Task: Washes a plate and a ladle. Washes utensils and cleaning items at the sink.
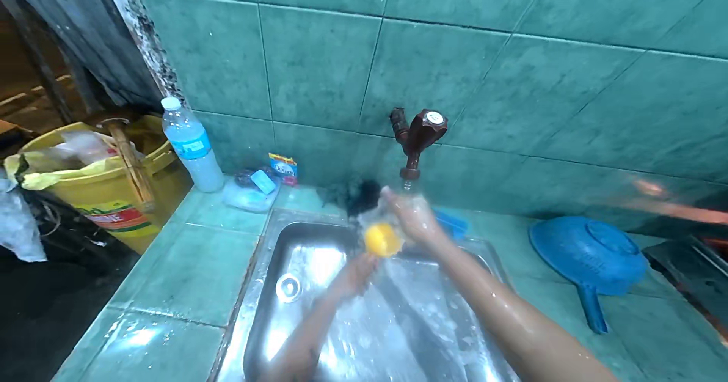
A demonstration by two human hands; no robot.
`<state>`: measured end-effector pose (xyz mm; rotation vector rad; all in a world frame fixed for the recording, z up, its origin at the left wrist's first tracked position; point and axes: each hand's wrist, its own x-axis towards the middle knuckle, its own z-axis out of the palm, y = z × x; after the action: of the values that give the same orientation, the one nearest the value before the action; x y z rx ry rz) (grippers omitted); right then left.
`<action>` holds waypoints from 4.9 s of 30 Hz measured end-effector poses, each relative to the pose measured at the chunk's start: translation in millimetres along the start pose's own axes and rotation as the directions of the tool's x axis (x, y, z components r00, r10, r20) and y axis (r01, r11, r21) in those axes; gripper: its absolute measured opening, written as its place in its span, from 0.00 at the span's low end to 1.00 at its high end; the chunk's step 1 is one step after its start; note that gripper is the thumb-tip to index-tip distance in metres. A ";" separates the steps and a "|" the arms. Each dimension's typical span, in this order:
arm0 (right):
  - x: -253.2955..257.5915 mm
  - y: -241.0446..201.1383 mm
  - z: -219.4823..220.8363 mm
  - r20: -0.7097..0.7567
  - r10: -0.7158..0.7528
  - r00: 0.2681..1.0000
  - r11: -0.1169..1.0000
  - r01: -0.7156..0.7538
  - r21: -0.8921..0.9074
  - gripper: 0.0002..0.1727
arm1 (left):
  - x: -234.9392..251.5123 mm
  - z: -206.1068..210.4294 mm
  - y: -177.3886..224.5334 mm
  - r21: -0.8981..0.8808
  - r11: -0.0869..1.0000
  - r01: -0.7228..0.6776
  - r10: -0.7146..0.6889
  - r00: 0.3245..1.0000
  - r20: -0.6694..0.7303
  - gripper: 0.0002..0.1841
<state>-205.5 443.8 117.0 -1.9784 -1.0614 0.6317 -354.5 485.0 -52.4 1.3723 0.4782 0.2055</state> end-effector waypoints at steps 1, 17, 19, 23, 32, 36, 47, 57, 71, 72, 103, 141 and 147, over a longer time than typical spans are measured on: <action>-1.7 3.7 3.3 -0.012 -0.028 1.000 0.999 0.028 -0.022 0.36 | 4.5 4.5 7.1 0.014 1.000 -0.001 0.001 1.000 -0.009 0.24; 125.6 -115.0 176.9 0.322 -0.484 0.814 0.834 0.541 -0.112 0.25 | -57.5 -22.0 12.5 0.096 0.989 0.111 -0.096 0.985 -0.145 0.21; 105.6 -83.6 157.2 0.416 -0.458 0.785 0.867 0.498 0.015 0.20 | -70.3 -40.2 9.2 0.111 0.985 0.135 -0.114 0.977 -0.181 0.22; 62.7 -9.4 86.1 0.778 -0.093 0.622 0.923 0.348 -0.168 0.18 | -85.2 -66.7 10.0 0.024 0.993 0.111 -0.105 0.978 -0.180 0.22; 22.4 -4.0 32.2 0.801 0.164 0.576 0.601 0.585 -0.544 0.20 | -52.9 -39.4 31.8 0.084 0.995 0.052 -0.055 0.998 0.027 0.19; 7.1 -20.6 25.8 0.795 0.135 0.592 0.492 0.656 -0.572 0.20 | -42.9 -32.1 38.2 0.364 0.931 -0.026 0.069 0.992 -0.104 0.18; 3.0 18.2 -1.7 0.495 -0.350 0.795 0.933 0.343 0.108 0.27 | -26.1 -4.7 18.2 0.467 0.876 -0.119 0.298 0.894 -0.333 0.17; -27.3 74.6 -6.1 0.028 -0.217 0.976 0.876 0.182 0.448 0.39 | 29.7 52.3 74.2 0.077 0.965 -0.251 0.260 0.873 -0.412 0.30; -73.9 122.0 46.2 0.279 0.046 0.959 0.904 -0.159 0.396 0.24 | -37.7 23.2 62.8 -0.347 0.937 -0.043 -0.174 0.803 -0.570 0.24; -60.4 110.7 44.3 0.311 0.032 0.950 0.921 -0.149 0.359 0.22 | -39.0 13.6 70.6 -0.302 0.951 -0.074 -0.132 0.783 -0.607 0.25; -145.6 77.8 -20.4 0.135 0.054 0.989 0.988 -0.033 -0.149 0.23 | 11.4 24.5 357.1 0.993 0.091 -0.079 0.388 0.921 0.038 0.17; -75.0 195.9 -296.9 -0.614 -0.081 0.785 0.845 -0.273 -0.461 0.29 | 5.0 36.5 367.9 1.000 0.024 0.014 0.302 0.953 -0.021 0.16; -26.5 123.3 -141.0 -0.140 -0.352 0.925 0.811 0.227 -0.539 0.20 | 14.4 41.2 362.2 0.993 0.014 0.118 0.293 0.949 -0.117 0.21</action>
<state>-62.0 322.1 97.0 -2.1937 -1.4554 -0.0766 -275.0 526.1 301.3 2.9245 0.8804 0.1570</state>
